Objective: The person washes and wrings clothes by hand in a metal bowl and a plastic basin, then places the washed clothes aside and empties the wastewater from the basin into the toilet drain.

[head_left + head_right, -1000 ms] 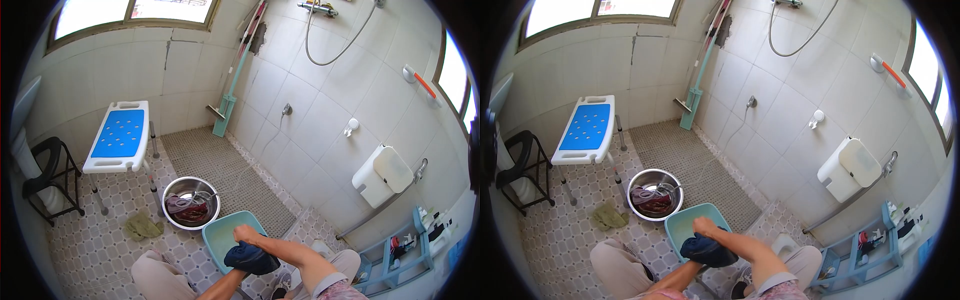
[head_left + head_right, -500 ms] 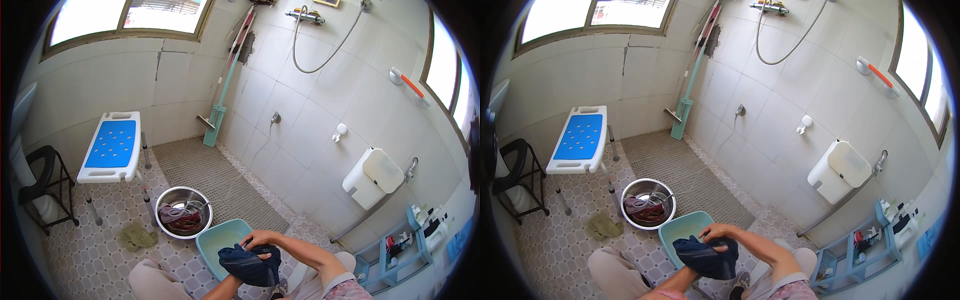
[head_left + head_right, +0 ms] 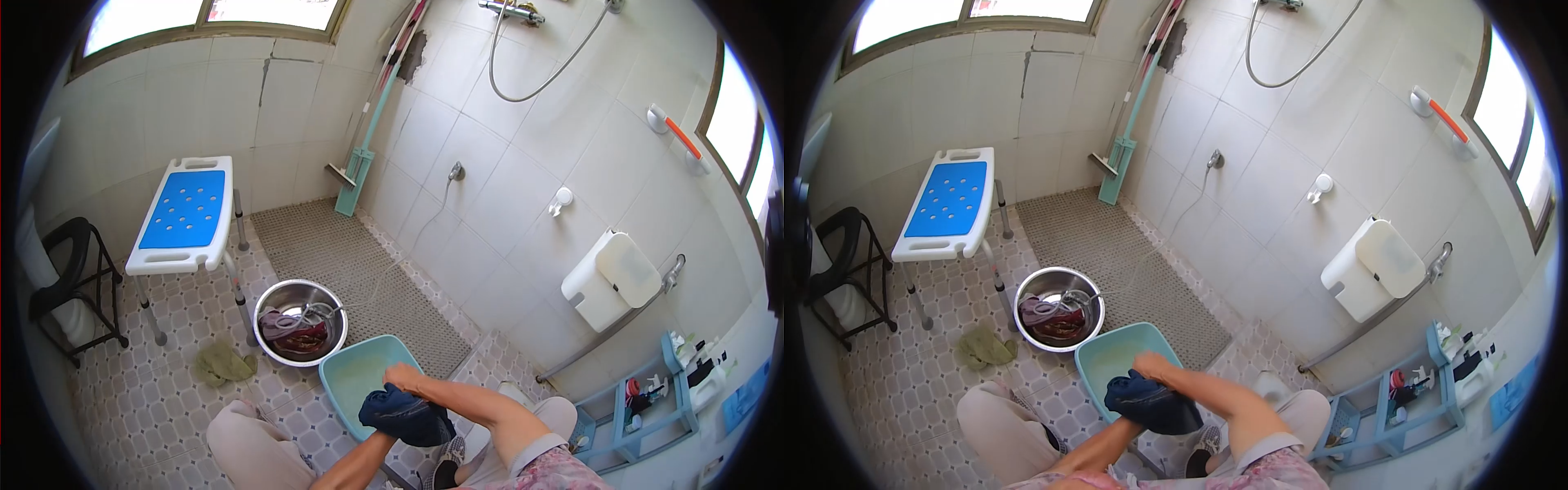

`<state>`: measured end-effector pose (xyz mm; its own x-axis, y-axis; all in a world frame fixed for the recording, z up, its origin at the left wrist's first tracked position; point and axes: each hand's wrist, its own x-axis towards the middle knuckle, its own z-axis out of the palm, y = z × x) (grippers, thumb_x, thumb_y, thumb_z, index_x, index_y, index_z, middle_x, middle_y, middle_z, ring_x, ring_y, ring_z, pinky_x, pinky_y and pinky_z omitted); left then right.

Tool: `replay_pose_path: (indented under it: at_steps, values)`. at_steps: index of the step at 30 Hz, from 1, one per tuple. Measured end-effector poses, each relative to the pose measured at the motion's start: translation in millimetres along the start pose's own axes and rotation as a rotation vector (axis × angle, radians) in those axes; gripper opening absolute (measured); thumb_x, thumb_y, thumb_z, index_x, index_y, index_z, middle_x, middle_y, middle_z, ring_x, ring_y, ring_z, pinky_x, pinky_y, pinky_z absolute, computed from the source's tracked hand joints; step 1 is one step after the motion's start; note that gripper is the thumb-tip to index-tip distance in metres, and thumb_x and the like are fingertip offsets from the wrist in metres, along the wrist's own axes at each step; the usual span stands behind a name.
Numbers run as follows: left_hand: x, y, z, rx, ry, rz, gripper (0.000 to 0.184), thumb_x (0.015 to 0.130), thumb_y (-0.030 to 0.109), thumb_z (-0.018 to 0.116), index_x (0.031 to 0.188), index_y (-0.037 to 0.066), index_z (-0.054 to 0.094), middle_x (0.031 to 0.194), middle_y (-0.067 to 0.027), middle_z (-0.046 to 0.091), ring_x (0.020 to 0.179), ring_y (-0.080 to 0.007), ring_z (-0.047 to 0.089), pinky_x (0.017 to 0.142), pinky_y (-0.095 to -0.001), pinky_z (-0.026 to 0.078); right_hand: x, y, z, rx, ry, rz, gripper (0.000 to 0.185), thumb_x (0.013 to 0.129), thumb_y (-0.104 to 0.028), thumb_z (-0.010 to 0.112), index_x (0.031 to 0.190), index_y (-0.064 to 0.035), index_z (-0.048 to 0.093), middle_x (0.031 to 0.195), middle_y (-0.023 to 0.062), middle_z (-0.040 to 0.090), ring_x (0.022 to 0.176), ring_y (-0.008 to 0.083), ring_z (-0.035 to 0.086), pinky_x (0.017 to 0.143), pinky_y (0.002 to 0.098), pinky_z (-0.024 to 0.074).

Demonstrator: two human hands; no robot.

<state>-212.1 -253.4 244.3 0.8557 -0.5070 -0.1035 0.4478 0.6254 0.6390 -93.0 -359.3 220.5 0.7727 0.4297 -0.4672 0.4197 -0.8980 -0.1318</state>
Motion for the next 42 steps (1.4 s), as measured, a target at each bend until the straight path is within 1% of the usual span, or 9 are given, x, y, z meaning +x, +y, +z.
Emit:
replay_pose_path:
  at_steps: [8,17,20,23,30,31,34,38,42]
  values:
    - [-1,-1,-4,-0.023,0.009,-0.007,0.041,0.082,0.03,0.076,0.114,0.005,0.064,0.109,-0.0083,0.067,0.096,-0.0225,0.066,0.088,-0.0359,0.054,1,-17,0,0.045,0.007,0.087,0.033,0.084,-0.024,0.052,0.094,0.0003,0.072,0.094,0.0283,0.068,0.094,0.045,0.067,0.083,0.0512,0.0533]
    - [0,-3,-5,-0.046,0.017,-0.017,0.042,0.083,0.031,0.075,0.113,0.005,0.064,0.109,-0.0089,0.067,0.097,-0.0231,0.066,0.089,-0.0364,0.054,-15,-10,-6,0.369,0.051,0.16,0.039,0.092,-0.043,0.05,0.102,-0.0126,0.073,0.106,0.0212,0.068,0.1,0.0394,0.064,0.09,0.0492,0.0475]
    - [4,-2,-7,-0.061,0.012,-0.033,0.042,0.083,0.031,0.075,0.113,0.005,0.064,0.109,-0.0091,0.068,0.097,-0.0233,0.066,0.089,-0.0365,0.054,-40,-26,-37,-0.107,0.273,0.007,0.048,0.094,-0.054,0.048,0.124,-0.0214,0.065,0.128,0.0215,0.059,0.122,0.039,0.051,0.102,0.0431,0.0393]
    - [9,-3,-4,-0.092,0.01,-0.051,0.042,0.083,0.032,0.074,0.113,0.005,0.064,0.109,-0.0093,0.068,0.097,-0.0236,0.066,0.089,-0.0366,0.054,-46,-31,-65,0.35,-0.068,-0.316,0.061,0.097,-0.058,0.045,0.145,-0.021,0.048,0.151,0.0178,0.041,0.141,0.0364,0.032,0.115,0.0395,0.0249]
    - [20,-5,-9,-0.169,-0.006,-0.075,0.042,0.083,0.032,0.074,0.113,0.004,0.064,0.109,-0.0097,0.068,0.097,-0.0241,0.066,0.089,-0.0369,0.054,-73,-57,-117,1.024,-0.515,-0.515,0.097,0.085,-0.076,0.05,0.156,-0.0147,0.025,0.156,0.0145,0.034,0.142,0.0282,0.033,0.116,0.0355,0.0235]
    - [22,-6,-9,-0.184,-0.003,-0.079,0.042,0.083,0.032,0.074,0.113,0.004,0.064,0.109,-0.0098,0.068,0.097,-0.0241,0.066,0.09,-0.037,0.054,-69,-57,-119,1.135,-0.661,-0.483,0.111,0.075,-0.074,0.067,0.157,-0.0137,0.022,0.156,0.0159,0.034,0.142,0.0286,0.033,0.116,0.0367,0.026]
    - [22,-9,-14,-0.22,0.003,-0.087,0.042,0.083,0.033,0.073,0.112,0.004,0.064,0.109,-0.01,0.068,0.097,-0.0244,0.066,0.09,-0.0371,0.054,-59,-83,-127,0.414,-0.691,-0.636,0.114,0.069,-0.057,0.082,0.156,-0.0123,0.022,0.153,0.0186,0.037,0.14,0.0295,0.037,0.114,0.0389,0.03]
    - [20,-12,-23,-0.274,0.022,-0.088,0.042,0.083,0.033,0.073,0.112,0.004,0.064,0.109,-0.0102,0.068,0.097,-0.0246,0.066,0.09,-0.0373,0.054,-68,-120,-115,0.003,-0.582,-0.518,0.122,0.056,-0.048,0.09,0.152,-0.0064,0.028,0.145,0.025,0.045,0.135,0.0375,0.043,0.109,0.0421,0.0368]
    - [17,-16,-34,-0.333,0.043,-0.081,0.042,0.083,0.034,0.073,0.112,0.003,0.064,0.109,-0.0105,0.068,0.098,-0.0249,0.066,0.09,-0.0375,0.054,-82,-153,-149,-0.247,-0.749,-0.424,0.118,0.061,-0.042,0.087,0.154,-0.0062,0.023,0.142,0.0248,0.049,0.129,0.0401,0.049,0.104,0.0444,0.0416]
